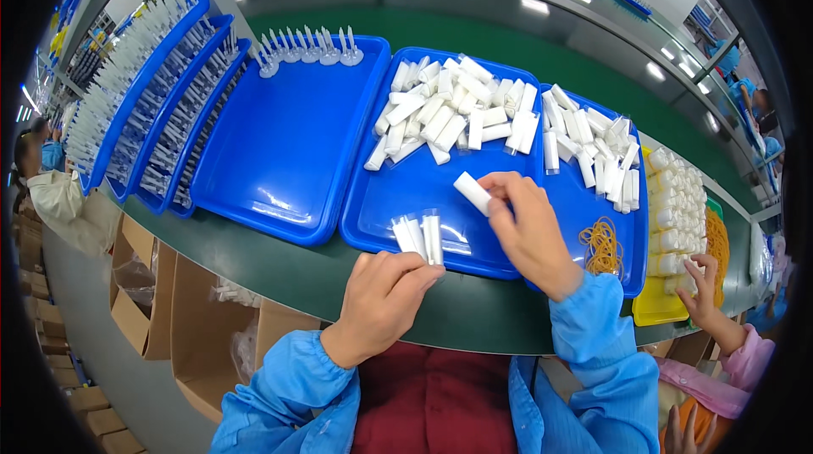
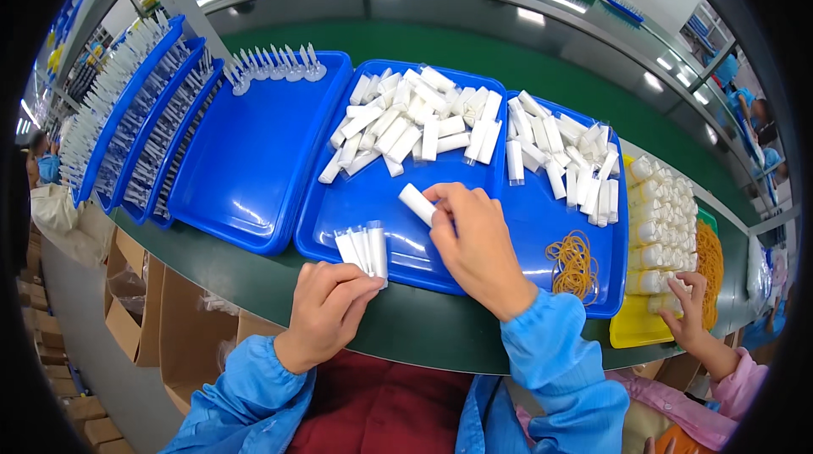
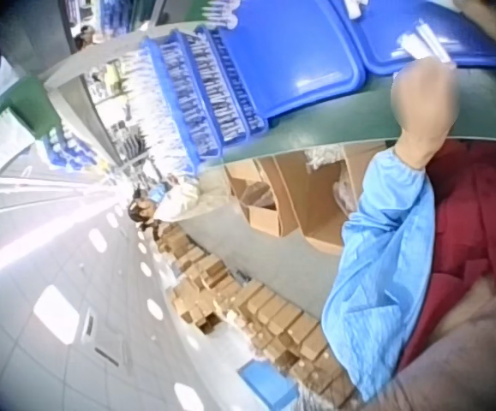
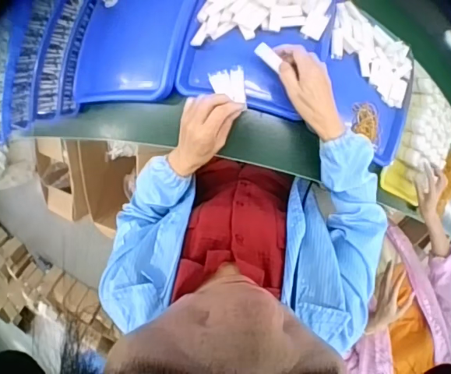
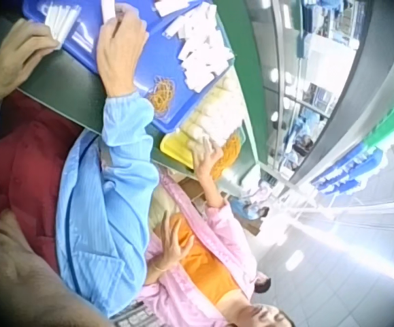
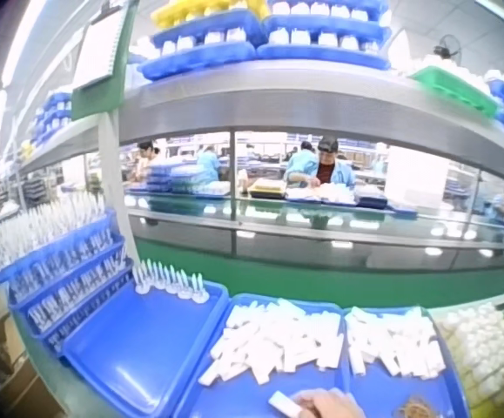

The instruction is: Assemble small plastic sprayer components and bundle them with rubber bands on a factory production line.

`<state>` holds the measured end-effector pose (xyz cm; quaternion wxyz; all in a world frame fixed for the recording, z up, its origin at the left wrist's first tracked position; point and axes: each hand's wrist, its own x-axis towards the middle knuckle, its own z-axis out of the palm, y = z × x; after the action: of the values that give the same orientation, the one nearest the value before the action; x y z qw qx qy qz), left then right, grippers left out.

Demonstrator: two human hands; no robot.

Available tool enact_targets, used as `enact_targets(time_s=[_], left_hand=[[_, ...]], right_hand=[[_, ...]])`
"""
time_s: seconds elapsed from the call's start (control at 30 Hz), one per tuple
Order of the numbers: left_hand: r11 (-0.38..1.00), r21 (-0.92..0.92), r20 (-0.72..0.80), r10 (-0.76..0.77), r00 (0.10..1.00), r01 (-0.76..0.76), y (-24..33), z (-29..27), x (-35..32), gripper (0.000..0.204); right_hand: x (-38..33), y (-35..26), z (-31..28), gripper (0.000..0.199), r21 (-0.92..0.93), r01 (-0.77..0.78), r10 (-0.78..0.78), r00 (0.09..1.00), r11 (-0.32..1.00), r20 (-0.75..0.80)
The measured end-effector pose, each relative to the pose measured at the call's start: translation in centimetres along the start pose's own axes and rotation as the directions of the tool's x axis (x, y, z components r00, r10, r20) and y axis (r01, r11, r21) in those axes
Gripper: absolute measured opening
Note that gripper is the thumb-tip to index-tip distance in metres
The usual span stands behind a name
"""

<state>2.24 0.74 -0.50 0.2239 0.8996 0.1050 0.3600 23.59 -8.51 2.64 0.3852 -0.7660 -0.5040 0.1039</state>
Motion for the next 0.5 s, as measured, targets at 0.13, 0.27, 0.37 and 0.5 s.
enact_targets(time_s=[0.13, 0.27, 0.37, 0.5], left_hand=[[0.987, -0.162, 0.138, 0.029, 0.990, -0.006, 1.6, -2.3, 0.7, 0.031], [0.961, -0.265, 0.217, 0.134, 0.967, -0.074, 3.4, -3.3, 1.4, 0.029], [0.957, -0.277, 0.254, 0.161, 0.954, -0.088, 3.8, -3.4, 1.6, 0.030], [0.960, -0.254, 0.284, 0.188, 0.940, -0.115, 4.2, -3.5, 1.7, 0.029]], right_hand=[[-1.1, -0.9, -1.6, 0.027, 0.481, -0.180, 0.181, 0.982, 0.858, 0.044], [-1.6, -0.6, -1.9, 0.039, 0.468, -0.181, 0.142, 0.983, 0.865, 0.119], [-1.7, -0.8, -2.2, 0.038, 0.410, -0.115, 0.033, 0.979, 0.905, 0.203], [-1.9, -0.7, -1.8, 0.026, 0.327, 0.138, -0.225, 0.943, 0.935, 0.245]])
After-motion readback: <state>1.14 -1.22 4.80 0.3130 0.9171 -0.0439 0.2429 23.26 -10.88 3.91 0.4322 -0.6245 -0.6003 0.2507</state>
